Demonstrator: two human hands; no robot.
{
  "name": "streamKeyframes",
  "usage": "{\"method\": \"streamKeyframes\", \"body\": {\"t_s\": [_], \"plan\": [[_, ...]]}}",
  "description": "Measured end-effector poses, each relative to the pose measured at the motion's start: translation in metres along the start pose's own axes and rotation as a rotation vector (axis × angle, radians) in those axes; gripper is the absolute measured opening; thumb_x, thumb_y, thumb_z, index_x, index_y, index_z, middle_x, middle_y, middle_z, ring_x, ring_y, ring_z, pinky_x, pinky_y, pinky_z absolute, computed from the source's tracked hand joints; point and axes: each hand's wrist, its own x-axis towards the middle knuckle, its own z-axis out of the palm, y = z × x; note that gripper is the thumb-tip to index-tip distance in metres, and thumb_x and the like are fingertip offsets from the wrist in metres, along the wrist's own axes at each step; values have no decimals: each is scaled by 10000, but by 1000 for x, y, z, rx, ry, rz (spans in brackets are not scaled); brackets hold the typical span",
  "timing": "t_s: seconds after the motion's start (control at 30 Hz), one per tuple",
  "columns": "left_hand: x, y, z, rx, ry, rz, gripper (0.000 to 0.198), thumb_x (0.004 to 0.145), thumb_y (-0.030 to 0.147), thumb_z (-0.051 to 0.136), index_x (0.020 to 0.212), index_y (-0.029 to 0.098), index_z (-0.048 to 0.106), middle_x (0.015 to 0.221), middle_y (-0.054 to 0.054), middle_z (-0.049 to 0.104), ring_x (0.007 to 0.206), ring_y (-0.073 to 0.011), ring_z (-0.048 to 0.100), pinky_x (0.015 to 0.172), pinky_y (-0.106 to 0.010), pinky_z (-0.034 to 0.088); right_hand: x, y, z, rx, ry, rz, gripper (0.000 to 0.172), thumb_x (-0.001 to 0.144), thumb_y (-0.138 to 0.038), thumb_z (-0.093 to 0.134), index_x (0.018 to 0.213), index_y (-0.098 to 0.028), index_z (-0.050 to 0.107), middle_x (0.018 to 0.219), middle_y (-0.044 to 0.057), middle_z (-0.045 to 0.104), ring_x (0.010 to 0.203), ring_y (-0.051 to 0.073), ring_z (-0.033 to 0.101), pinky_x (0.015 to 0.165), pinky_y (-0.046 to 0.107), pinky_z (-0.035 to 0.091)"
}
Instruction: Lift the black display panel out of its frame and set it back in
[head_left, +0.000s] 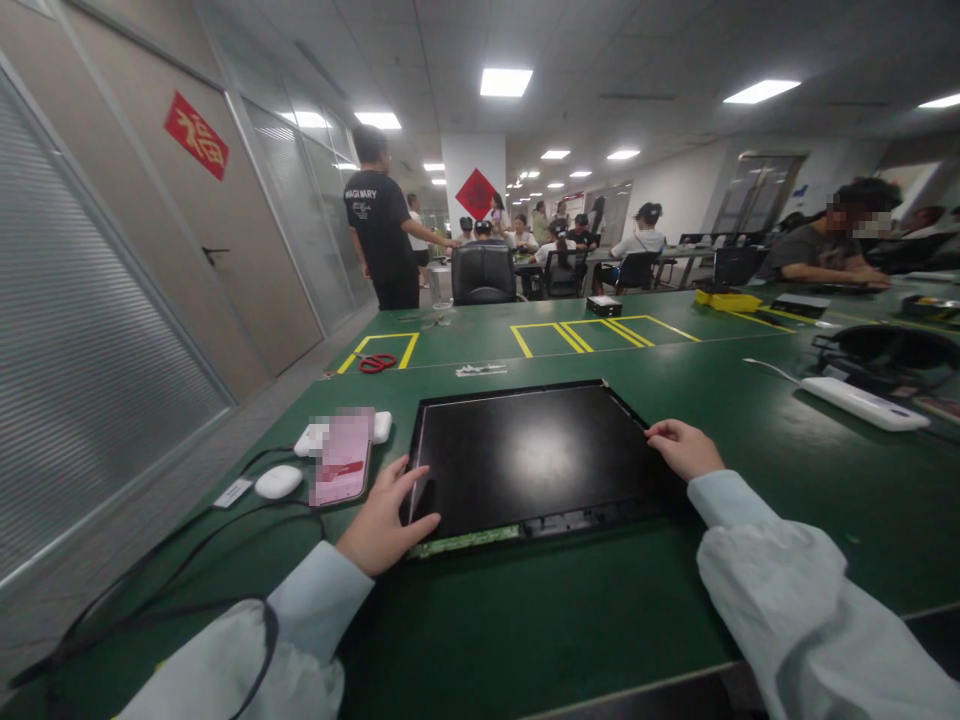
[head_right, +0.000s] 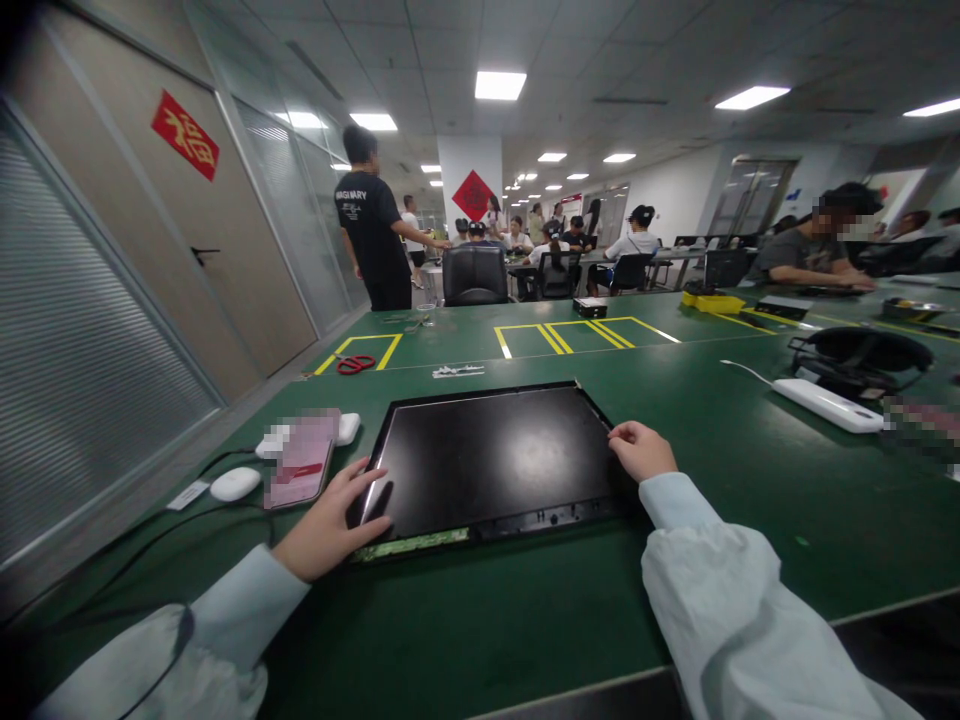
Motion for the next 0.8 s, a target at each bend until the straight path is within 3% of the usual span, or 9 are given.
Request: {"method": "streamKeyframes", "body": {"t_s": [0.13, 0.27, 0.4, 0.8], "plan": [[0, -1, -5, -11, 15, 74, 665, 699, 455, 798, 1318, 240, 681, 1579, -176, 446, 1441, -403, 447, 1161, -552, 392, 0, 1, 1, 24, 17, -29, 87, 612, -270, 617, 637, -255, 699, 691, 5, 726, 702, 191, 658, 676, 301, 470], [3, 2, -15, 7, -16, 136, 627, 632, 416, 859, 1231, 278, 739, 1484, -149, 580, 1341, -397, 556, 1131, -557, 422, -2, -1, 0, 10, 11, -21, 88, 610, -260, 618, 635, -255, 702, 689, 4, 724, 705, 190, 656, 675, 297, 470], [5, 9, -27, 37, -92, 161, 593, 629, 414, 873, 1196, 287, 760, 1410, -134, 654, 1278, -382, 614, 1119, -543, 439, -4, -6, -2, -16, -11, -5, 89, 633, -244, 617, 642, -255, 705, 703, 5, 724, 724, 193, 657, 707, 303, 479], [4, 21, -34, 77, -123, 210, 508, 651, 406, 847, 1149, 329, 779, 1246, -60, 761, 1196, -335, 684, 1066, -451, 503, -2, -2, 0, -36, 1, -27, 92, 632, -243, 621, 621, -264, 709, 688, 1, 725, 717, 196, 657, 702, 301, 482]]}}
